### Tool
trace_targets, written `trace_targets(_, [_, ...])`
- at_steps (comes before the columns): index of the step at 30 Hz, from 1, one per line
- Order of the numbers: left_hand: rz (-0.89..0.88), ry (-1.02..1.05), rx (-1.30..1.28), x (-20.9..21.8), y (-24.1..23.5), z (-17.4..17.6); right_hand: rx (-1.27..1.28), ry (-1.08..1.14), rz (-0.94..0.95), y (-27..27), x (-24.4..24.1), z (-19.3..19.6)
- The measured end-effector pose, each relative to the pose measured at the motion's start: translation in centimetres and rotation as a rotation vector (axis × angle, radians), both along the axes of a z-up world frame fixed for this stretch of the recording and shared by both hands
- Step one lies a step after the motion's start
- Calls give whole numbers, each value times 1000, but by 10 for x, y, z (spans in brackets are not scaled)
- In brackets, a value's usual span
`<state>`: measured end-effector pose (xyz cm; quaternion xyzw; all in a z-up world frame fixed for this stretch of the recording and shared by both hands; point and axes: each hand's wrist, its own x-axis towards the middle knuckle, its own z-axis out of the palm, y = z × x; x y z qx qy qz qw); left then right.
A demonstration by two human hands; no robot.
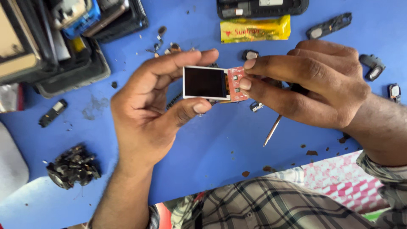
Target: The person uses a screwdriver to remove screws from the back of a mobile phone, then pries open the casing and separates the internal components. They continue to remove screws and detach the screen assembly from the phone body.
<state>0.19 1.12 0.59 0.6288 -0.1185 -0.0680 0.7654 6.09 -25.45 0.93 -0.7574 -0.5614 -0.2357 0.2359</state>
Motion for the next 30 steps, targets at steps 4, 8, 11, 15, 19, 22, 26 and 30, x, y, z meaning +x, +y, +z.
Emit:
trace_targets(4, [22, 59, -26, -2, 1, -1, -21, 36, 48, 3, 2, 0])
trace_targets(8, [26, 88, -65, -2, 2, -3, -73, 24, 84, 4, 3, 0])
trace_targets(11, [13, 56, -25, -2, 4, -4, -113, 53, 72, 6, -1, 4])
trace_targets(15, [-14, 63, -45, 1, 6, -5, -178, 181, -10, 10, -9, 16])
trace_targets(19, [-33, 107, -94, 1, 5, -4, -207, 303, -129, 8, -22, 24])
trace_targets(22, [-45, 159, -156, 2, 6, -7, -192, 257, -150, 7, -23, 19])
trace_targets(26, [-62, 224, -295, -1, 8, -13, -146, 228, -162, 7, -21, 12])
trace_targets(30, [-61, 257, -301, -1, 9, -19, -159, 227, -215, 4, -25, 15])
